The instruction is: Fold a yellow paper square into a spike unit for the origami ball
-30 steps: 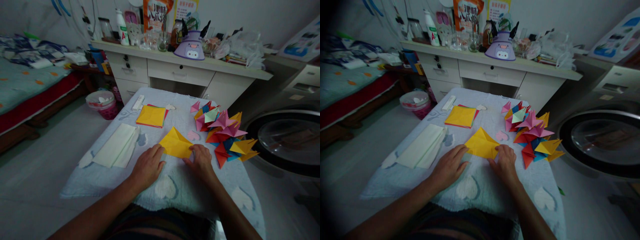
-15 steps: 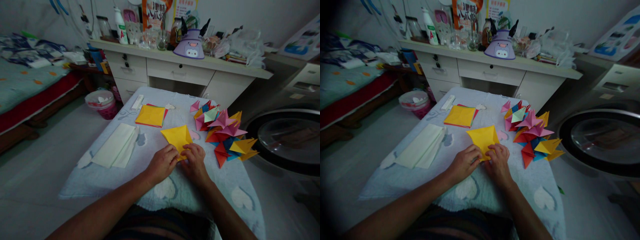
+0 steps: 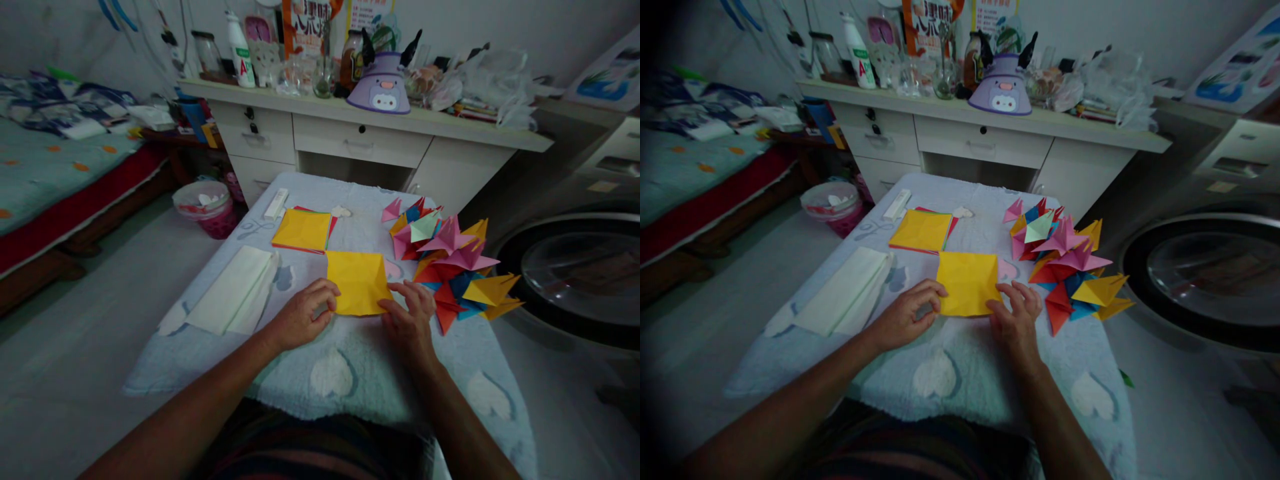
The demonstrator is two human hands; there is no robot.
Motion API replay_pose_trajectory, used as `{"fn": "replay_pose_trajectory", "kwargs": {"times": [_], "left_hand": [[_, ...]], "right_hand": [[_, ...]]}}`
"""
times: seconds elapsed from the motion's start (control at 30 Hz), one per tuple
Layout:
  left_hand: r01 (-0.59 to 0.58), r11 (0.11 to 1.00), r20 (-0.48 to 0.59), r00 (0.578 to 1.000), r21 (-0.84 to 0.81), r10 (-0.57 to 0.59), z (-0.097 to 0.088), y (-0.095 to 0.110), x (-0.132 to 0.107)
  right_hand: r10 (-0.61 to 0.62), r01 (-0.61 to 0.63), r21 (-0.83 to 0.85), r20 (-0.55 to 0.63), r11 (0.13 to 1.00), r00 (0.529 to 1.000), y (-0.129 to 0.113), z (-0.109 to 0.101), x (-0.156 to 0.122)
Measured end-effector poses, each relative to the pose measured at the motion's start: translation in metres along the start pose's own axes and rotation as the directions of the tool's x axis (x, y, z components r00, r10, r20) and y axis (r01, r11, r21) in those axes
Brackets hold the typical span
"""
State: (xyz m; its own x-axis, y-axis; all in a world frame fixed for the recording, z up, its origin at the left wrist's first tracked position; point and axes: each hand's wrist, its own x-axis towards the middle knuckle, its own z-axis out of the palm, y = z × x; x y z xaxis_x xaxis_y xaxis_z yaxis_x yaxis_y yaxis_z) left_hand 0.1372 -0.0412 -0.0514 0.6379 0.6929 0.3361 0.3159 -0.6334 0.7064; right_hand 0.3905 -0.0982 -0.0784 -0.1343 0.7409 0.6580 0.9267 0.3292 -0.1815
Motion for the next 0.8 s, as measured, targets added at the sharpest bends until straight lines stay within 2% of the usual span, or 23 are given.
{"fn": "replay_pose_trajectory", "kwargs": {"times": [0.1,0.2,0.37,0.57,0.8], "left_hand": [[0.031,0.992,-0.004,1.0,0.119,-0.031,0.0,-0.01,-0.002],[0.04,0.963,-0.021,0.999,0.265,-0.035,0.002,-0.016,-0.007],[-0.024,0.876,-0.034,0.998,0.481,0.047,0.004,-0.008,-0.017],[-0.012,0.826,-0.059,0.997,0.564,0.055,0.007,-0.004,-0.025],[0.033,0.84,-0.081,0.997,0.542,0.014,0.009,-0.009,-0.029]], "right_hand": [[-0.035,0.034,0.041,0.02,0.999,0.999,-0.003,0.002,-0.001],[-0.093,0.081,0.099,0.115,0.992,0.989,-0.007,0.004,-0.002],[-0.191,0.148,0.196,0.224,0.969,0.956,-0.016,0.007,-0.003],[-0.238,0.167,0.26,0.274,0.951,0.932,-0.018,0.009,-0.003],[-0.23,0.157,0.223,0.354,0.962,0.906,-0.016,0.008,-0.003]]}}
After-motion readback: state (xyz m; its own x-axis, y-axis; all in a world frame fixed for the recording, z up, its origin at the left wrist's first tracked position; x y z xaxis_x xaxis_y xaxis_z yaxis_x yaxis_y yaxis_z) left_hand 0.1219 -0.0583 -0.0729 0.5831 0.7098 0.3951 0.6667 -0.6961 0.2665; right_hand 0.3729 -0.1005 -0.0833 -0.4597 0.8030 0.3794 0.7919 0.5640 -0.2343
